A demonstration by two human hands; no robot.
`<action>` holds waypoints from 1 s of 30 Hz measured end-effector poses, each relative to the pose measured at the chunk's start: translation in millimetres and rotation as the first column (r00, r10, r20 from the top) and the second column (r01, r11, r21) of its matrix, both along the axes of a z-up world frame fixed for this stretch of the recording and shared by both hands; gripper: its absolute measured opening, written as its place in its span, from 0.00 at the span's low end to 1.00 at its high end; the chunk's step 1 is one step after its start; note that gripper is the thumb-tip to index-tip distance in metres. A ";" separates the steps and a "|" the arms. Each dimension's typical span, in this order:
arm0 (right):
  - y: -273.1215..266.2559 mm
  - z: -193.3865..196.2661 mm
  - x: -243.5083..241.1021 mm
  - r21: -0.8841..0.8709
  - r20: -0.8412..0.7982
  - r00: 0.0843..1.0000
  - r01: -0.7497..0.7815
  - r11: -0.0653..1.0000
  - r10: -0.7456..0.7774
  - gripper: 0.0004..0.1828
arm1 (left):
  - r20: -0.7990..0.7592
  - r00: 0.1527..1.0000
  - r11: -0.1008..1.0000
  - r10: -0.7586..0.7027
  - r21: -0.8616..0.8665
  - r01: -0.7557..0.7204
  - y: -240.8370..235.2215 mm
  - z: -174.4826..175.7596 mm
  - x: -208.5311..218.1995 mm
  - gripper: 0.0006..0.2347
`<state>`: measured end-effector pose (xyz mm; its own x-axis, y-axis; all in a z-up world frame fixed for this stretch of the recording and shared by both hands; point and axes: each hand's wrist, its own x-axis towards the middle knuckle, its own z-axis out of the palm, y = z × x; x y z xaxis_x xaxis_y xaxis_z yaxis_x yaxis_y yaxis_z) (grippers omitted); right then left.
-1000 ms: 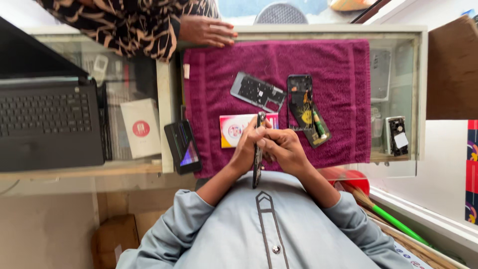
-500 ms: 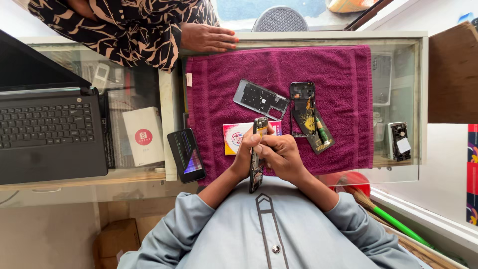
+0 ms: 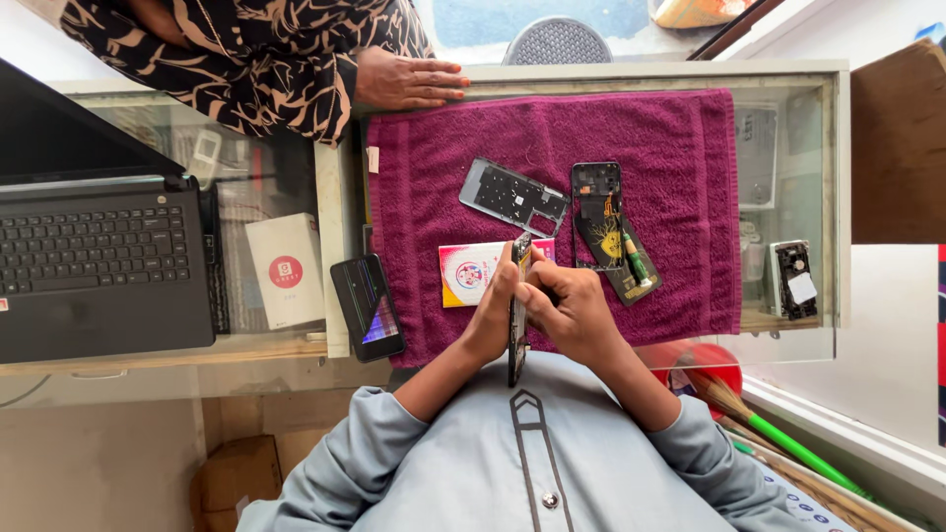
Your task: The person disassembles a smartphone, removes the back cover, and manipulates internal components including the battery and ribbon cables. They use a plastic pry tool to separate parts and a screwdriver to remove screws. The person works at a glass counter with a laptop and other phone parts nearby.
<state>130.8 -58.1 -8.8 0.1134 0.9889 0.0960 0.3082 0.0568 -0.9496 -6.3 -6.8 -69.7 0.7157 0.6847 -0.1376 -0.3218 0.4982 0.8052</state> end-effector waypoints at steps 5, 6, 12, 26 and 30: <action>-1.1 7.0 4.0 -0.007 0.146 0.989 -0.008 1.000 0.009 0.22 | -0.022 0.999 0.999 -0.030 -0.034 0.029 -3.0 -7.9 3.1 0.38; -0.7 8.1 4.7 -0.038 0.183 0.983 0.012 0.999 -0.005 0.22 | -0.030 0.998 0.996 -0.059 -0.074 0.057 -2.4 -12.0 4.1 0.38; 2.0 7.3 7.6 -0.186 -0.207 0.977 -0.094 0.978 0.054 0.18 | -0.053 0.993 0.990 -0.102 -0.107 0.096 -0.8 -26.2 2.9 0.39; -0.1 -9.5 15.0 -0.008 -0.290 0.947 -0.145 0.989 0.136 0.18 | -0.116 0.952 0.952 -0.284 0.084 0.295 23.7 39.0 -19.4 0.34; -2.2 -0.7 13.9 -0.052 -0.328 0.941 -0.107 0.993 0.084 0.18 | -0.057 0.959 0.961 -0.278 0.000 0.278 16.9 38.5 -14.6 0.37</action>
